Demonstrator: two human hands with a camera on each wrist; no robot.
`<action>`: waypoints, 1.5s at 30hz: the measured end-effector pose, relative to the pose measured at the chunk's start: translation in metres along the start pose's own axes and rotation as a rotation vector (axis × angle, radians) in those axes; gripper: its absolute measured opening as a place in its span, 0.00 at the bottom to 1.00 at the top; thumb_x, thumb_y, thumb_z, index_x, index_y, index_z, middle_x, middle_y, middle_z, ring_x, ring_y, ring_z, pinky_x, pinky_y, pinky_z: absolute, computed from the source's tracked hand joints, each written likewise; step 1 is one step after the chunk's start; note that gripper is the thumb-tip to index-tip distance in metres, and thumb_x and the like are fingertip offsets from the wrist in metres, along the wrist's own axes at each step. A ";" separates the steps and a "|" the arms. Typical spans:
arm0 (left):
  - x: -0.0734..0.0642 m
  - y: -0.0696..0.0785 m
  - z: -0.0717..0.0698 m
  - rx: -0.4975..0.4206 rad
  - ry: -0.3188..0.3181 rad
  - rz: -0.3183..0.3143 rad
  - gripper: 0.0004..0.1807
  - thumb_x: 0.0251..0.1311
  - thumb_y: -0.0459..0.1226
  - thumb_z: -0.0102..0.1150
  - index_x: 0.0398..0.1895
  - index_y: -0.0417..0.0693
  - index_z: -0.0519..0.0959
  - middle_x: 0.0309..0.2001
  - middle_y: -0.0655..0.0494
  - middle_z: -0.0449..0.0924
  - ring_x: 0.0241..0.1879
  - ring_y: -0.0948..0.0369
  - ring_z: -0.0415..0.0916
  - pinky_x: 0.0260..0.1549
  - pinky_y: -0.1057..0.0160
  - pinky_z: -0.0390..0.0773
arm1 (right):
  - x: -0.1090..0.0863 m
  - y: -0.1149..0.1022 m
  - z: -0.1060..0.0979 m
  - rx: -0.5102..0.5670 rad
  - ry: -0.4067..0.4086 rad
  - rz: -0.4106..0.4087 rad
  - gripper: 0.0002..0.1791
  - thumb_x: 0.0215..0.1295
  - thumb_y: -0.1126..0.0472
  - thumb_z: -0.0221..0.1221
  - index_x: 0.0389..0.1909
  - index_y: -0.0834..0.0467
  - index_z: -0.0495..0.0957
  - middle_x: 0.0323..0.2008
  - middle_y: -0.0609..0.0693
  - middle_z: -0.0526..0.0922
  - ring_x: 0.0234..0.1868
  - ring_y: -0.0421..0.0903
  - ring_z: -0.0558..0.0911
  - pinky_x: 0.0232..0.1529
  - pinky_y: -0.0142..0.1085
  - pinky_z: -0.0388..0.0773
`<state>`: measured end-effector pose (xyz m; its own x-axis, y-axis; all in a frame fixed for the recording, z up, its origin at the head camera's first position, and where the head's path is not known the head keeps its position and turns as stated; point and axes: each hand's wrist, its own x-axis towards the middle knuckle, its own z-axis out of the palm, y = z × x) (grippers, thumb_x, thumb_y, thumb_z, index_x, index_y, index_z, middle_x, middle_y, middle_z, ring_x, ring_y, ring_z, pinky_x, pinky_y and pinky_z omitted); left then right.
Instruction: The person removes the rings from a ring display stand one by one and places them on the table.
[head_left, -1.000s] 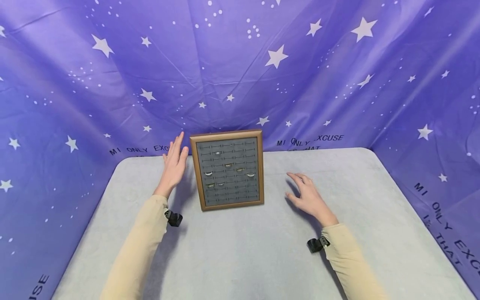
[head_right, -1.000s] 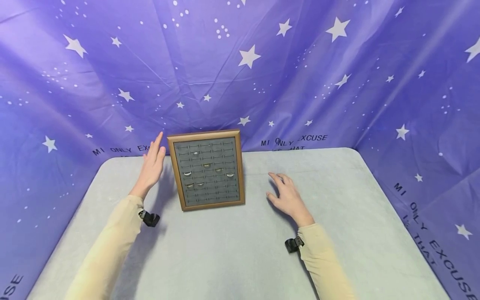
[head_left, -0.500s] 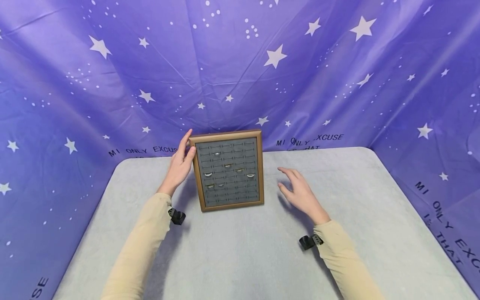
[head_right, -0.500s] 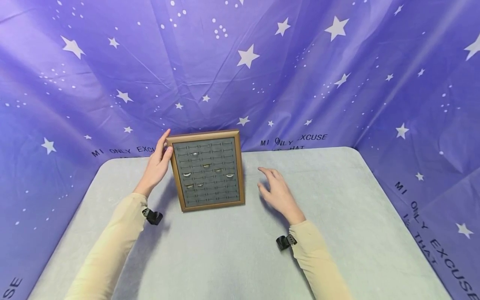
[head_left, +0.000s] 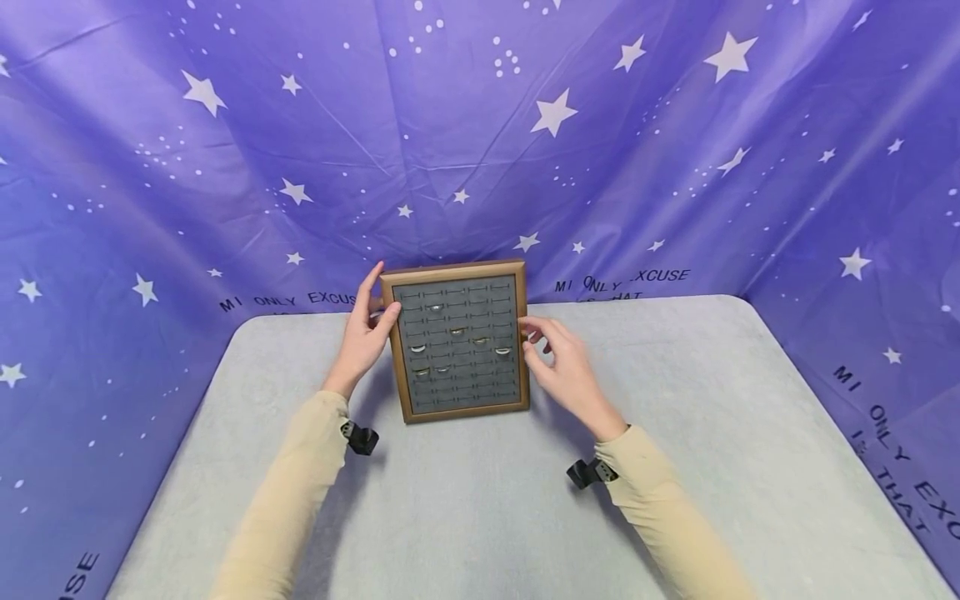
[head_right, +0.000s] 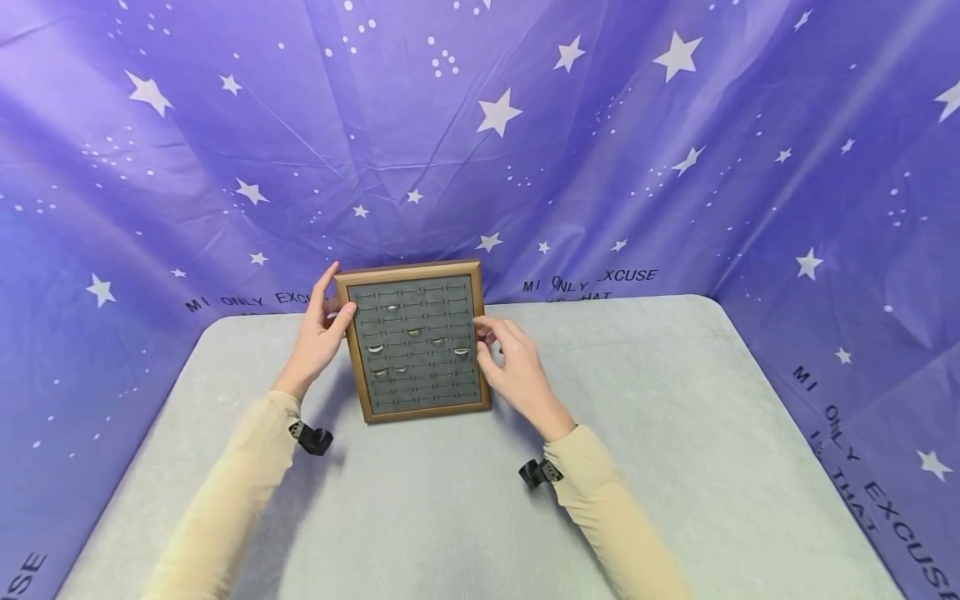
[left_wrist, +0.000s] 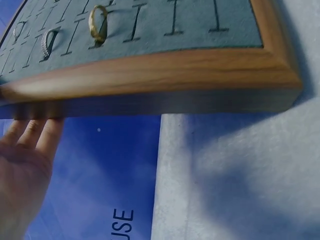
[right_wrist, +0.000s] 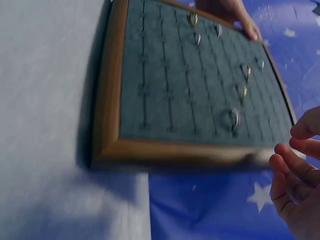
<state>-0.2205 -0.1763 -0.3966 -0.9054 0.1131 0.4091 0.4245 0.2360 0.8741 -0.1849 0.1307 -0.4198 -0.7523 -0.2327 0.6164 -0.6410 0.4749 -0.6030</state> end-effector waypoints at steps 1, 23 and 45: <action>-0.002 0.003 0.001 -0.019 -0.003 0.002 0.35 0.69 0.30 0.51 0.76 0.44 0.50 0.44 0.34 0.76 0.30 0.62 0.76 0.27 0.70 0.72 | 0.002 -0.003 0.002 0.012 -0.001 -0.005 0.19 0.59 0.72 0.57 0.53 0.64 0.76 0.39 0.55 0.80 0.37 0.48 0.77 0.34 0.43 0.77; -0.010 -0.033 0.011 -0.266 0.072 -0.119 0.42 0.64 0.28 0.57 0.77 0.61 0.52 0.51 0.30 0.75 0.39 0.63 0.81 0.42 0.66 0.79 | 0.051 -0.027 0.044 0.092 -0.045 -0.088 0.14 0.65 0.66 0.58 0.51 0.62 0.78 0.39 0.51 0.78 0.38 0.44 0.76 0.35 0.36 0.75; -0.016 -0.036 0.007 -0.289 0.015 -0.117 0.42 0.66 0.27 0.54 0.77 0.61 0.49 0.55 0.30 0.71 0.45 0.62 0.80 0.42 0.64 0.80 | 0.071 -0.041 0.077 -0.022 -0.062 -0.092 0.11 0.61 0.66 0.65 0.44 0.62 0.83 0.36 0.51 0.77 0.36 0.44 0.76 0.39 0.31 0.74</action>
<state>-0.2208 -0.1801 -0.4364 -0.9489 0.0863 0.3035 0.3013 -0.0382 0.9528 -0.2236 0.0295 -0.3907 -0.6987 -0.3278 0.6359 -0.7048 0.4677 -0.5333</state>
